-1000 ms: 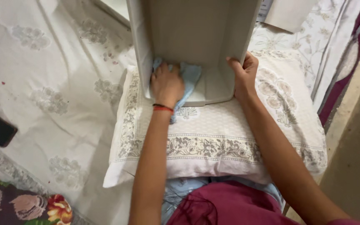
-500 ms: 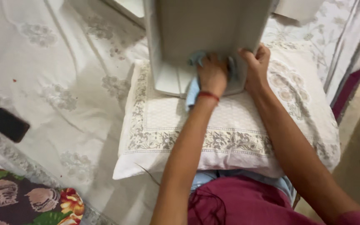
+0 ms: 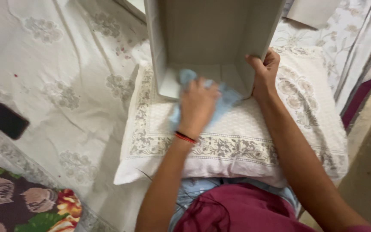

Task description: The person wipes the interior and exterior surfaces of a white plastic storage container using a blue cloth. They rotate the container to reach different sides and corners, then place it on a pillow on the bed.

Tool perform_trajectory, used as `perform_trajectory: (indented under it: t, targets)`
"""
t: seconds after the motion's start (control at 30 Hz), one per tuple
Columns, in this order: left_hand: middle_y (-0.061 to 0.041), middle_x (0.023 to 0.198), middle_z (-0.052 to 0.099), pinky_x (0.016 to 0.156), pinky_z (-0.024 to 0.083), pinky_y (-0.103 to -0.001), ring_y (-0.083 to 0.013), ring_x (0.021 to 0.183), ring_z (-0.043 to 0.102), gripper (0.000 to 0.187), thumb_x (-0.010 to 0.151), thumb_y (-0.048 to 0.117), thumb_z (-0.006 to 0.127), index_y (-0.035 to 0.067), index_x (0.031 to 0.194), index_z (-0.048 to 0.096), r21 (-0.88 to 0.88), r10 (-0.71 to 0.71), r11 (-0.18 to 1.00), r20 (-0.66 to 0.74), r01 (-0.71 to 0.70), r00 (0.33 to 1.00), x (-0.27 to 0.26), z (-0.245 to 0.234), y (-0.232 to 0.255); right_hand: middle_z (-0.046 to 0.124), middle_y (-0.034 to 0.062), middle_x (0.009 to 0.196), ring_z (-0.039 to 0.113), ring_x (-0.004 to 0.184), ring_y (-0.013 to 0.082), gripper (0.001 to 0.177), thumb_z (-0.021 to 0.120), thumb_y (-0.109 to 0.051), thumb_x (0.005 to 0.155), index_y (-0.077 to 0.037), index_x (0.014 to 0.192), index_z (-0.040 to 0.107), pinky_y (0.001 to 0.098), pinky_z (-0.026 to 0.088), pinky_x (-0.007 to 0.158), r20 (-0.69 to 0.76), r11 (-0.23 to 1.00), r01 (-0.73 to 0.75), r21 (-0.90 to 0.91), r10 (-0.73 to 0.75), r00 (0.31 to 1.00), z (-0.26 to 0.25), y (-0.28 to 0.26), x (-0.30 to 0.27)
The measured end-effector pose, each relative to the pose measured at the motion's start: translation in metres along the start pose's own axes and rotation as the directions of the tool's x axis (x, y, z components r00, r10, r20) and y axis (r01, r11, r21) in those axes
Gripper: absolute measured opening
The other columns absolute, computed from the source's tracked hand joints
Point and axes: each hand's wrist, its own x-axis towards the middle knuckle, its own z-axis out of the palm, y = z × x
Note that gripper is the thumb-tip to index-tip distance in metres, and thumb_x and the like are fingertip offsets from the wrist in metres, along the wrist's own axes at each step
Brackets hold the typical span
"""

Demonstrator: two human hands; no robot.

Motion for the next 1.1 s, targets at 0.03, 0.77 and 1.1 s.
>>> perform_trajectory:
  t: [0.03,0.77,1.1]
  targets:
    - [-0.019,0.127,0.064,0.091,0.054,-0.055,-0.0348,0.117,0.061,0.031,0.097,0.022,0.056,0.012,0.123,0.071,0.049,-0.029,0.998,-0.026,0.03,0.999,0.002,-0.007,-0.015,0.064,-0.0022,0.082,0.055,0.074,0.0057,0.005,0.066,-0.002,0.091,-0.006,0.088,0.066,0.0267,0.044,0.071,0.002,1.0,0.006,-0.001,-0.006,1.0,-0.002,0.0,0.002]
    - [-0.017,0.12,0.066,0.092,0.056,-0.05,-0.0376,0.112,0.065,0.022,0.098,0.011,0.054,0.013,0.107,0.074,-0.066,-0.212,0.975,0.041,0.214,0.976,0.09,0.06,-0.065,0.065,-0.0025,0.083,0.056,0.074,0.0064,0.005,0.064,-0.002,0.091,-0.004,0.089,0.067,0.0266,0.045,0.069,0.009,1.0,0.021,-0.017,-0.021,1.0,-0.003,0.005,0.011]
    - [-0.023,0.129,0.059,0.088,0.056,-0.055,-0.0388,0.109,0.06,0.041,0.087,0.028,0.068,-0.002,0.116,0.068,0.074,-0.273,0.953,-0.211,0.294,0.938,-0.002,-0.004,-0.021,0.064,-0.0031,0.085,0.056,0.077,0.005,0.005,0.064,0.0,0.092,-0.003,0.092,0.067,0.0254,0.044,0.073,0.058,0.998,0.031,-0.062,-0.027,0.998,0.001,0.005,0.007]
